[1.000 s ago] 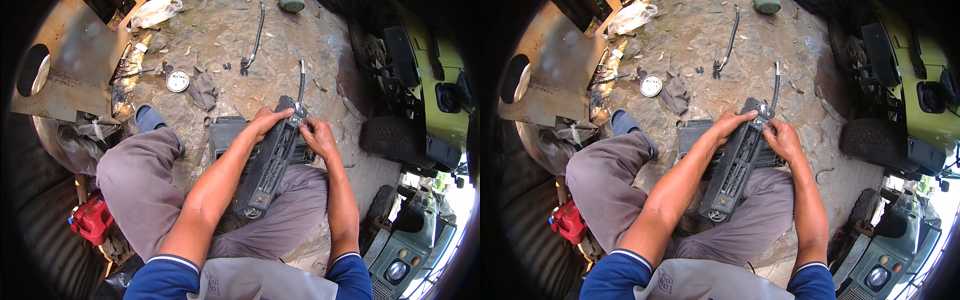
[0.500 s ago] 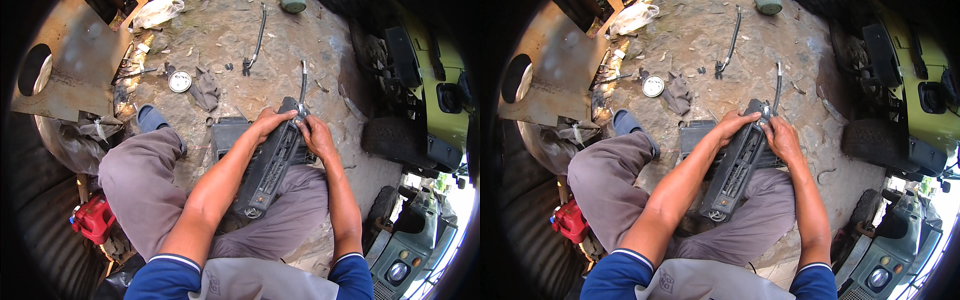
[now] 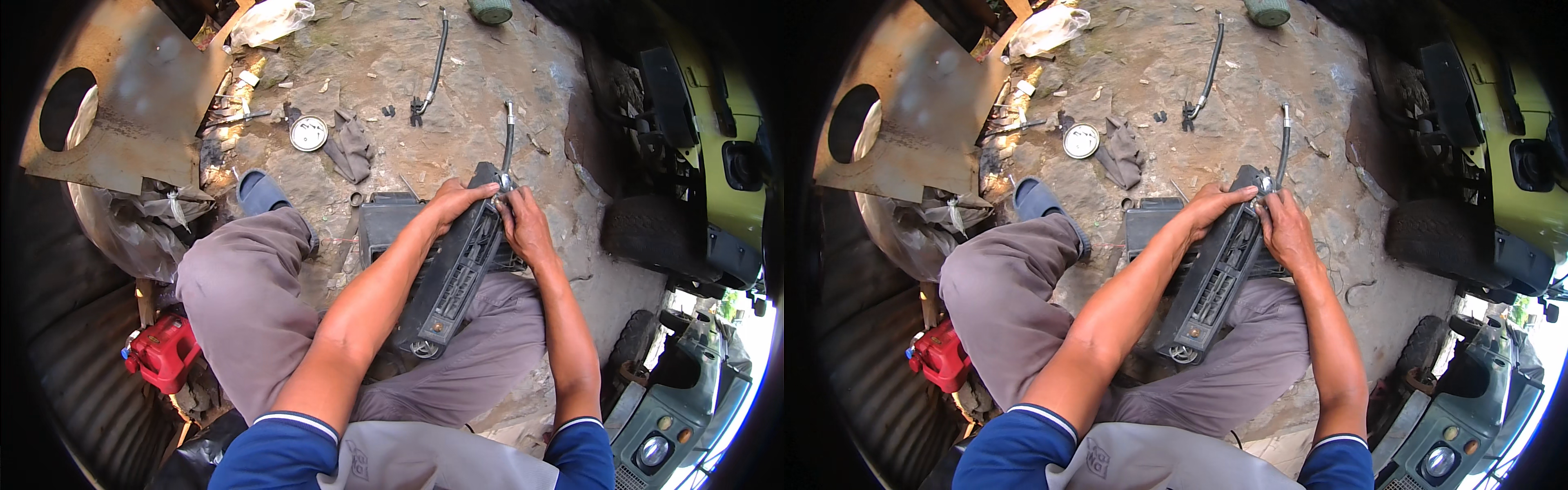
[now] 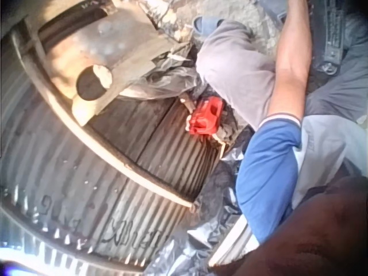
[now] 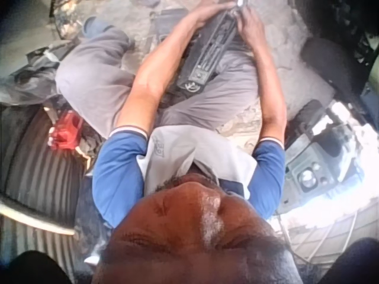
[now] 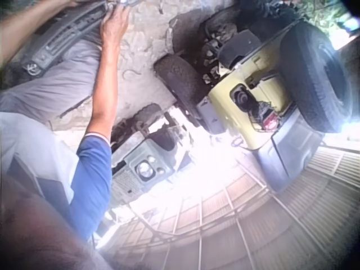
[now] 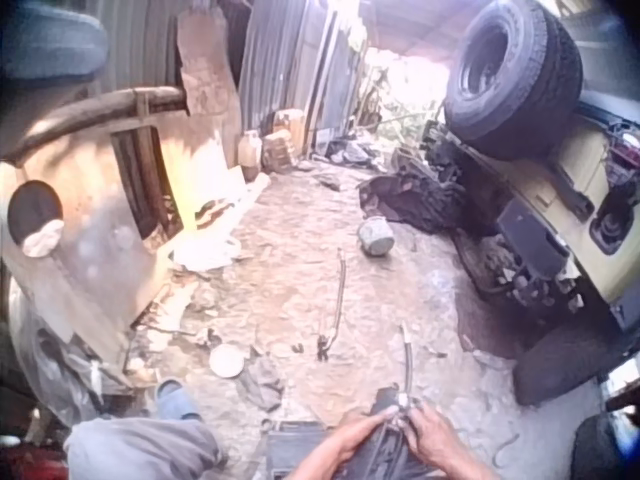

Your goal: The person cleans and reassembles a car AC vent housing and then uses a wrench to tighten a bolt on the assembly.

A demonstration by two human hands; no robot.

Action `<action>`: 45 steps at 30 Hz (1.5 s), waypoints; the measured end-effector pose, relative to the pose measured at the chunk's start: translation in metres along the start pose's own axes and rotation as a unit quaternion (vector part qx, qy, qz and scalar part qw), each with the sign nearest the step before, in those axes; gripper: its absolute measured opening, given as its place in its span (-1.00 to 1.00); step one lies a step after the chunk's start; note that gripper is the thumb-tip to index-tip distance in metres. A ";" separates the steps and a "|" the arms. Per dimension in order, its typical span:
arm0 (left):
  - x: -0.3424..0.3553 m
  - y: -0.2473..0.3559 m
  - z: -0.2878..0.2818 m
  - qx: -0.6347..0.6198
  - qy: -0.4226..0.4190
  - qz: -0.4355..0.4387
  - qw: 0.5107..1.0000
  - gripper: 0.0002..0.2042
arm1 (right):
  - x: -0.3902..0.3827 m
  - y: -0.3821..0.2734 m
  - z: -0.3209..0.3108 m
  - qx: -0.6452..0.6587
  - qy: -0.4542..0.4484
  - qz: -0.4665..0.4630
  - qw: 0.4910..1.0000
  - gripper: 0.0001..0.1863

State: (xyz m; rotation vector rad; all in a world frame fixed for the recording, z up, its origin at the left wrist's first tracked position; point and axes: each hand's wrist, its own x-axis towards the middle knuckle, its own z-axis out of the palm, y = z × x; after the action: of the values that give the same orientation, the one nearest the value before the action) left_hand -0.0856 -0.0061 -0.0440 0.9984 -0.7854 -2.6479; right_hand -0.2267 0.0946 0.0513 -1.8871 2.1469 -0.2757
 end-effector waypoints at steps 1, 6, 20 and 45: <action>0.000 -0.001 0.000 0.001 0.001 0.000 1.000 -0.44 | 0.000 0.000 0.001 -0.009 -0.009 0.013 1.000 -0.78; 0.000 -0.001 -0.001 -0.007 -0.002 0.003 1.000 -0.47 | 0.002 -0.002 0.000 0.024 0.025 -0.009 0.999 -0.78; -0.003 0.001 0.001 -0.016 -0.011 -0.006 1.000 -0.53 | 0.000 0.006 0.009 0.022 0.017 -0.004 1.000 -0.82; -0.007 0.003 -0.005 -0.016 0.025 0.006 1.000 -0.57 | -0.016 0.037 -0.094 0.211 0.051 0.165 0.962 -0.57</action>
State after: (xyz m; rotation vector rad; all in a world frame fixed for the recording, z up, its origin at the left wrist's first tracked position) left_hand -0.0777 -0.0079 -0.0417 1.0435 -0.7346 -2.6073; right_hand -0.2898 0.1117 0.1299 -1.2861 2.2031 -0.7073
